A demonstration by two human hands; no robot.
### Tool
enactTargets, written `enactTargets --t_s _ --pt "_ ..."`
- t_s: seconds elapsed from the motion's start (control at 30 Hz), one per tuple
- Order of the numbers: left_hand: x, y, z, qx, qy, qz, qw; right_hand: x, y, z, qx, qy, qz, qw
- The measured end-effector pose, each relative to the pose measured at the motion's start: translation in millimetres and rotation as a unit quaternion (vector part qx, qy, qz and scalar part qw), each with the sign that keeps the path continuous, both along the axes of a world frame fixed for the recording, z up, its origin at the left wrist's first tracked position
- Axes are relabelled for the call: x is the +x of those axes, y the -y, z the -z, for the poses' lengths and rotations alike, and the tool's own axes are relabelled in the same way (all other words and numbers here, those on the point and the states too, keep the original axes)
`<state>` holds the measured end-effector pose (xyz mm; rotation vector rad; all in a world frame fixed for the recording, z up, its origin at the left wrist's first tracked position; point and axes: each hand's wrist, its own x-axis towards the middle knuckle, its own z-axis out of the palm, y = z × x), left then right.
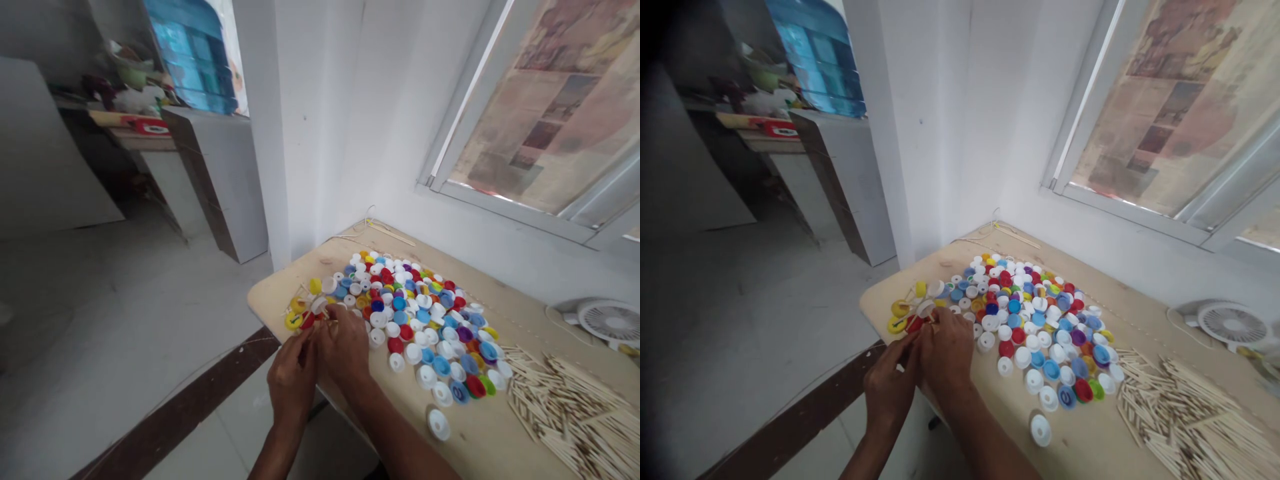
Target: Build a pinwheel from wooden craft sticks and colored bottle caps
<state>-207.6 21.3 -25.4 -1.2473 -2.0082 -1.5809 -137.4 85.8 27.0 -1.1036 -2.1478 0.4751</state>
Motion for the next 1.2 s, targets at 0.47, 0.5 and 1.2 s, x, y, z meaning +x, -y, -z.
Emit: enactTargets --t_s 0.47,0.5,1.2 --pt "-69 -8 -12.1 0.029 0.159 -0.001 0.987 0 -8 6.5 0.005 -0.022 -0.003 1.000" --pt "-75 -13 -10.5 0.017 0.172 0.017 0.985 0 -8 6.4 0.005 -0.023 -0.003 1.000" --pt "-106 -39 -3.6 -0.070 0.190 0.166 0.965 -9 -11 4.2 -0.023 -0.037 -0.004 0.999"
